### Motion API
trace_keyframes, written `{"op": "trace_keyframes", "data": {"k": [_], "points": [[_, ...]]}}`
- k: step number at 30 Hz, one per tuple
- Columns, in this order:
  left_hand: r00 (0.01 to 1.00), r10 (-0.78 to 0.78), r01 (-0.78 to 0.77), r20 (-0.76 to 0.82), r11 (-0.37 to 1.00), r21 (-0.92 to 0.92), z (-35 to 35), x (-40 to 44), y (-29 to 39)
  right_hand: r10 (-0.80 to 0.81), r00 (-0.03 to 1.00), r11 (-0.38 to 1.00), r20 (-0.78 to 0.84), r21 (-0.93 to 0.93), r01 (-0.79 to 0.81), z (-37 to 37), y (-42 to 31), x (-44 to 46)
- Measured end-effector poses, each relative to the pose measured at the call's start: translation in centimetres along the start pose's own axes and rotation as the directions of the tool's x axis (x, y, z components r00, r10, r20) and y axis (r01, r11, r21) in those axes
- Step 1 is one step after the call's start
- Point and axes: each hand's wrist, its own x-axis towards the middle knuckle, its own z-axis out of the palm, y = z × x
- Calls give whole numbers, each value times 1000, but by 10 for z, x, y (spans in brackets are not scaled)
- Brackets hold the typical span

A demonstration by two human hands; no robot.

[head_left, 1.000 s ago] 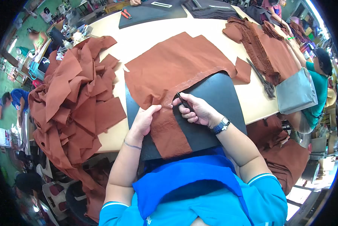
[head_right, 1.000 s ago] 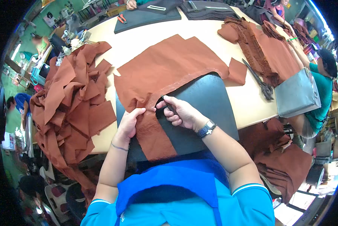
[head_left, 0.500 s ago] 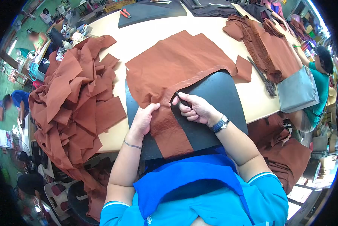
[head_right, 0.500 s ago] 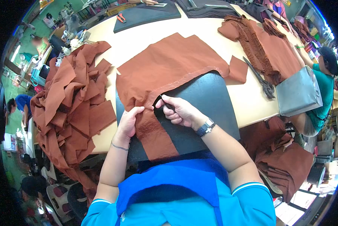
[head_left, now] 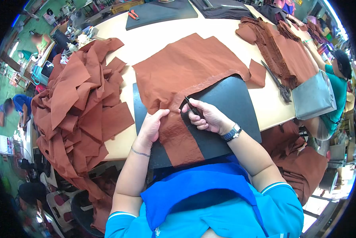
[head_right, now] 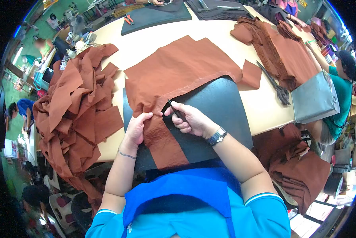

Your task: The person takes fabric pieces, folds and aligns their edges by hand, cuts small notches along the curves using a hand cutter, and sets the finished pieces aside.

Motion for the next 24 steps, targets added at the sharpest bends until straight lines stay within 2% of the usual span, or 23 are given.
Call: {"op": "trace_keyframes", "data": {"k": [3,7,10,16,21,24], "points": [[999,6,-6,-45,1000,-7,-1,1,-3,-15,1000,1000,7,-16,16,1,2,6],[999,-46,46,-11,999,26,-11,3,-6,-34,999,999,-30,-19,33,2,3,2],[998,-62,62,-10,998,28,-12,3,-4,-17,999,1000,39,-24,18,-4,5,0],[995,-79,83,-68,995,55,-16,5,-6,15,1000,1000,-9,16,-15,7,1,-2],[996,-51,52,-67,999,9,-10,3,-6,-41,999,998,1,-38,41,1,5,8],[994,-98,101,-55,994,43,-18,6,-8,-55,998,998,21,-30,55,-4,8,5]]}}
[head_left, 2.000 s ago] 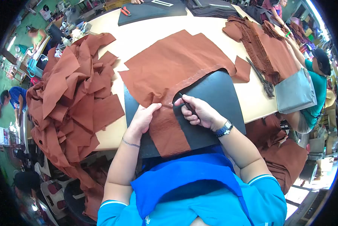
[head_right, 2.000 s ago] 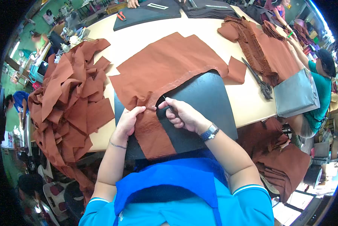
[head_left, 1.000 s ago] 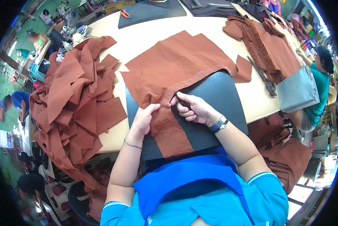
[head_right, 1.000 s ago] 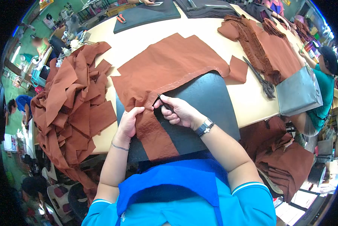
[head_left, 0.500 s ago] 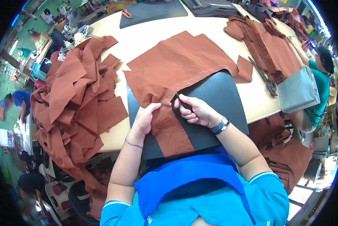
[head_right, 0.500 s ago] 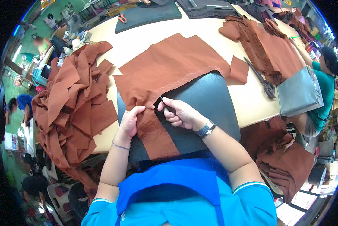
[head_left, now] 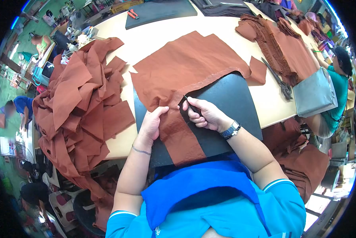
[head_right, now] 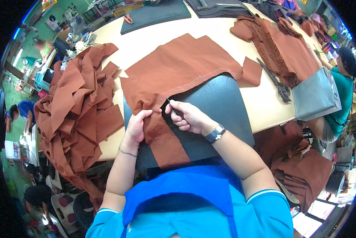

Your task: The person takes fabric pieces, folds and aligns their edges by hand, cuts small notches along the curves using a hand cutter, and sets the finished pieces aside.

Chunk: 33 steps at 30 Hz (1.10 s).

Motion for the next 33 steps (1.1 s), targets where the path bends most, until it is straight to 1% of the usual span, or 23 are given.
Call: {"op": "trace_keyframes", "data": {"k": [3,6,8,11,12,13,14,15,16,17,18,19,20,21,23,25,26,27,29,30,31,32,33], "points": [[998,58,-57,24,997,-45,5,-2,1,31,1000,999,2,18,-31,6,-5,-3],[998,63,-63,-28,998,-1,8,-4,1,21,1000,1000,-10,-3,-21,8,-4,3],[996,83,-82,-21,996,38,10,-9,1,1,1000,999,-21,-40,-2,4,0,5],[991,137,-136,9,976,168,1,-21,-5,-12,996,981,-92,-195,-7,9,-7,-14],[992,126,-116,-18,953,279,8,-40,0,-104,986,927,-134,-372,47,6,-11,-20],[978,188,-206,92,781,590,-12,-44,-11,-419,903,662,-101,-714,227,3,-16,-21],[967,209,-256,149,749,611,8,-69,8,-661,749,251,52,-925,286,-1,-22,-20],[983,44,-167,178,615,771,7,-90,25,-774,564,-205,286,-957,204,-5,-28,-21],[947,70,-307,314,488,817,9,-103,39,-750,643,-166,155,-985,43,-3,-35,-23],[980,-44,-139,194,549,824,14,-116,56,-743,640,-261,195,-965,-8,-13,-37,-15],[997,-69,48,-37,176,983,25,-125,84,-744,632,-290,218,-957,-13,-25,-32,-2],[985,161,-93,66,167,982,19,-127,90,-740,626,-324,245,-946,-13,-22,-31,8],[942,308,-188,136,145,971,20,-123,94,-700,689,-311,190,-949,-55,-17,-27,16],[871,450,-274,197,112,955,26,-115,102,-680,700,-290,216,-957,14,-9,-21,25],[790,525,-468,317,182,865,49,-83,106,-663,641,-321,387,-920,223,7,-2,40],[796,497,-567,346,411,714,65,-39,91,-519,813,-126,264,-964,232,31,-3,31],[802,483,-565,351,427,706,72,-17,83,-479,854,-31,202,-976,214,31,-8,25],[810,469,-563,354,448,695,76,3,73,-483,865,8,135,-987,158,29,-16,13],[808,424,-556,408,322,766,66,45,39,-611,791,111,44,-984,140,0,-24,-3],[798,401,-557,450,203,805,69,48,31,-589,788,405,-178,-909,97,-5,-29,-18],[788,375,-551,487,79,831,71,49,25,-504,774,660,-383,-749,58,-9,-35,-32],[741,401,-591,538,9,807,65,54,16,-457,785,702,-418,-711,31,-15,-36,-39],[721,438,-604,537,19,797,65,52,14,-407,793,746,-452,-666,3,-21,-35,-45]]}}
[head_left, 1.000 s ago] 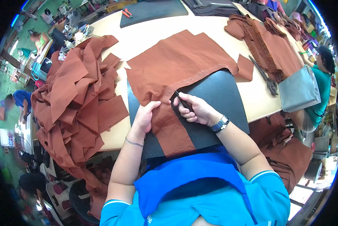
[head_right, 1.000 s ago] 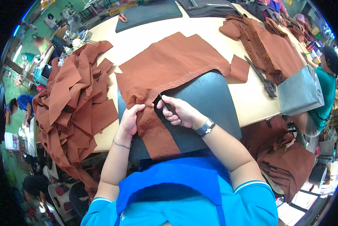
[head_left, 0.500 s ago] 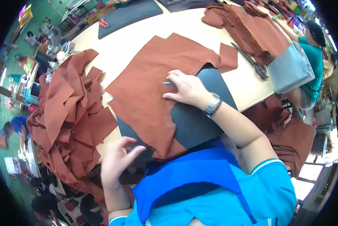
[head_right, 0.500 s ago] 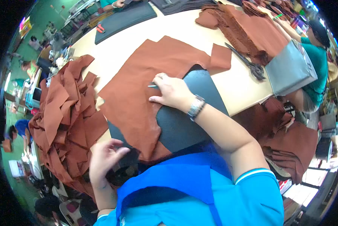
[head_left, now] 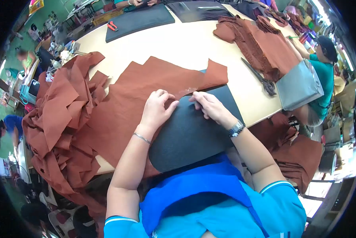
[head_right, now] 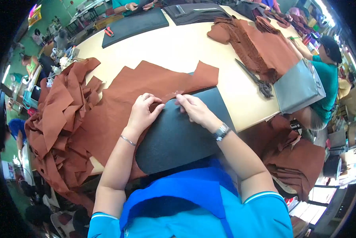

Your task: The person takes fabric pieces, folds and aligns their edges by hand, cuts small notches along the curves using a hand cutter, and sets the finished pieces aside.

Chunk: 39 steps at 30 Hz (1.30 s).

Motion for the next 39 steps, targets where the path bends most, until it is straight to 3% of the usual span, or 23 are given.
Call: {"op": "trace_keyframes", "data": {"k": [5,9,12,18,23,27,33,39], "points": [[1000,-22,22,-11,999,-44,-5,-7,-8,112,989,942,94,307,-136,-10,6,-2],[996,-37,25,-84,990,-142,-2,-8,-13,258,917,814,304,444,-376,3,2,1],[989,-70,34,-129,965,-261,-1,-8,-13,252,878,722,408,525,-451,9,2,5],[987,-43,1,-157,966,-257,0,-9,-16,262,866,633,427,601,-488,17,5,23],[986,-7,-28,-169,978,-205,0,-8,-18,210,898,661,386,621,-421,19,11,20],[987,-79,39,-142,965,-261,-1,-8,-15,180,912,687,367,617,-384,20,11,9],[985,-87,44,-148,961,-273,2,-8,-18,225,873,613,432,634,-472,22,7,16],[985,-58,17,-161,969,-245,1,-9,-18,144,908,650,394,654,-387,24,17,16]]}}
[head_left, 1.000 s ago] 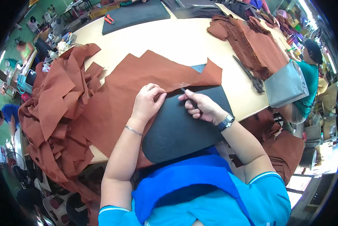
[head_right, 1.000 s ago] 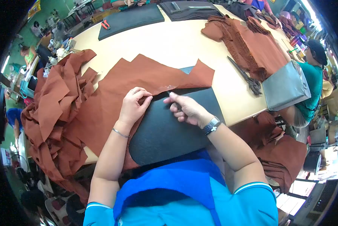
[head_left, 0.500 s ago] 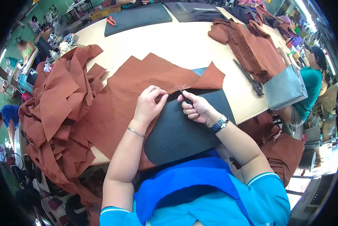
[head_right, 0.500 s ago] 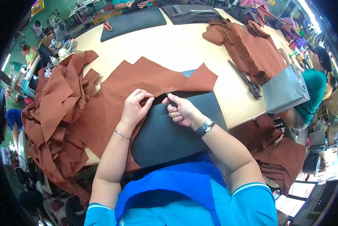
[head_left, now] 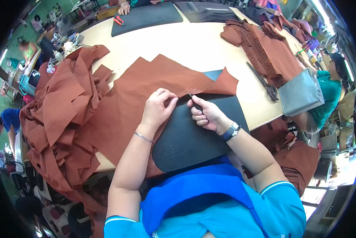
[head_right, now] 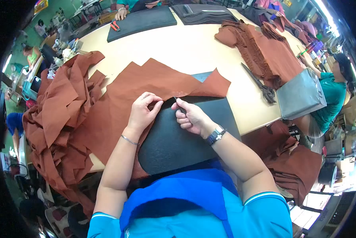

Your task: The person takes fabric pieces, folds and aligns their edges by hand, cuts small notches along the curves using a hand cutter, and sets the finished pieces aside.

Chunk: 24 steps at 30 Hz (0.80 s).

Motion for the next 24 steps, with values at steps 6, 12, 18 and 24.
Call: {"op": "trace_keyframes", "data": {"k": [6,12,18,24], "points": [[1000,-10,10,15,1000,-1,-1,1,2,95,995,995,-28,22,-94,11,-8,-7],[1000,-20,20,21,1000,12,-2,1,5,2,999,999,-49,-45,-4,9,3,-5],[1000,0,-1,15,1000,24,0,0,1,-21,999,994,-40,-106,16,8,6,-10],[999,-36,36,16,999,-24,1,0,0,-32,996,992,-79,-127,22,11,7,-13]]}}
